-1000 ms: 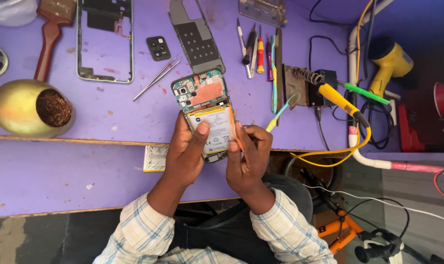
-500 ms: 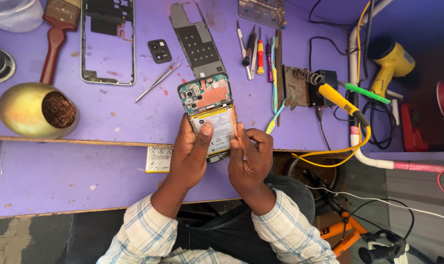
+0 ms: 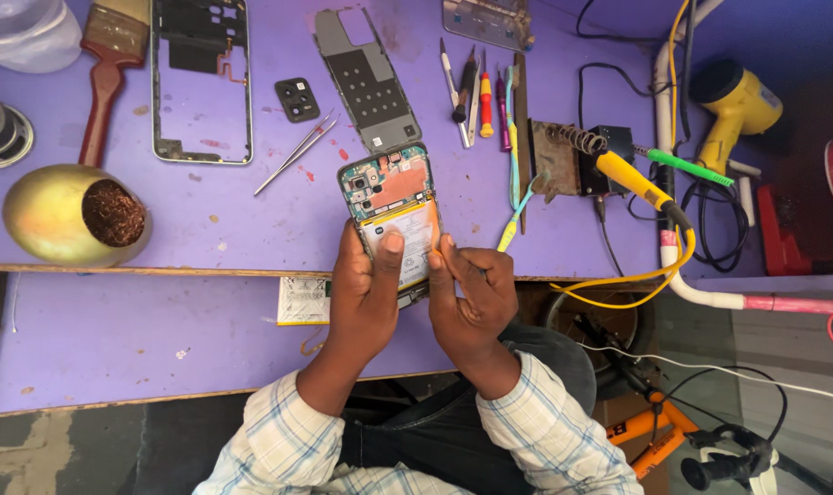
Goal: The person removes a battery from a smartphone, places a new battery inside, and reassembles the device. They use a screwdriver to secure internal components and test the phone by powering it on.
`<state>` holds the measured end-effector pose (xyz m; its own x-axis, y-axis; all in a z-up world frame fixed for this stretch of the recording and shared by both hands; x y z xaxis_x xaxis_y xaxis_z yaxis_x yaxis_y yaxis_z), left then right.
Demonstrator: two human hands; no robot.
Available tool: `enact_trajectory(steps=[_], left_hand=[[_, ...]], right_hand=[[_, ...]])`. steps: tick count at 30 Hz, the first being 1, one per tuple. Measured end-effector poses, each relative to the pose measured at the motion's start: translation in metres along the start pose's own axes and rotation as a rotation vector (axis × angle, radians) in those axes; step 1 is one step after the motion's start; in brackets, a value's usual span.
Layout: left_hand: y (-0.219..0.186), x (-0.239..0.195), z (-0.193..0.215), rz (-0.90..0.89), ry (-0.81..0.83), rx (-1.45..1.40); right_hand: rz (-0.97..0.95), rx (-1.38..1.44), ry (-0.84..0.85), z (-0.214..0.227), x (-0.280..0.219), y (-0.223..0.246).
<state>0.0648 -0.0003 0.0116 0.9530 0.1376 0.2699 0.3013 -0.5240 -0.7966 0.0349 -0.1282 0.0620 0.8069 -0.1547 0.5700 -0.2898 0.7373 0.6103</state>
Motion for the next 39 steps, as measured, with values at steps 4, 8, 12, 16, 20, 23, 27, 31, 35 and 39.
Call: enact_trajectory(steps=[4,8,12,16,20,23,27,31,35,39], left_hand=[[0.003,0.000,-0.001,0.041,-0.002,-0.064],[0.006,-0.001,0.000,0.064,0.003,-0.075],[0.003,0.000,0.000,0.018,-0.021,-0.062],[0.002,0.000,0.001,0.013,-0.026,-0.029],[0.003,-0.001,0.002,0.037,-0.028,-0.026],[0.002,-0.001,0.001,0.039,-0.034,-0.042],[0.002,-0.002,0.001,0.056,-0.020,0.000],[-0.003,-0.005,-0.004,0.039,0.039,0.139],[-0.002,-0.011,-0.014,0.109,0.091,0.065],[-0.007,-0.017,-0.019,0.078,0.156,0.320]], right_hand=[[0.007,-0.003,0.018,0.000,0.001,-0.001],[0.014,-0.005,0.005,0.001,0.001,0.000],[0.036,-0.003,0.007,0.002,0.002,0.002],[0.051,0.027,0.009,0.002,0.002,0.003],[0.072,0.026,0.001,0.002,0.002,0.002],[0.062,0.021,0.006,0.001,0.001,0.002],[0.089,0.091,-0.001,0.007,0.006,0.002],[-0.088,0.496,0.108,0.012,0.018,-0.018],[-0.365,0.687,0.363,0.004,0.022,-0.045],[-0.533,0.844,0.409,0.003,0.018,-0.061]])
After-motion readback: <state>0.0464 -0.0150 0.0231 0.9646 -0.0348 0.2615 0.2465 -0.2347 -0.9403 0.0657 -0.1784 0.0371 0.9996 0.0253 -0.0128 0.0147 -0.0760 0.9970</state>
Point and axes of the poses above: each hand's wrist, its own x-axis towards the middle knuckle, its own z-axis out of the back of the hand, y = z × x, the point moved 7 cm from there along x, towards the middle knuckle, and after that the axes turned 10 degrees about -z, right-handed, at the moved point
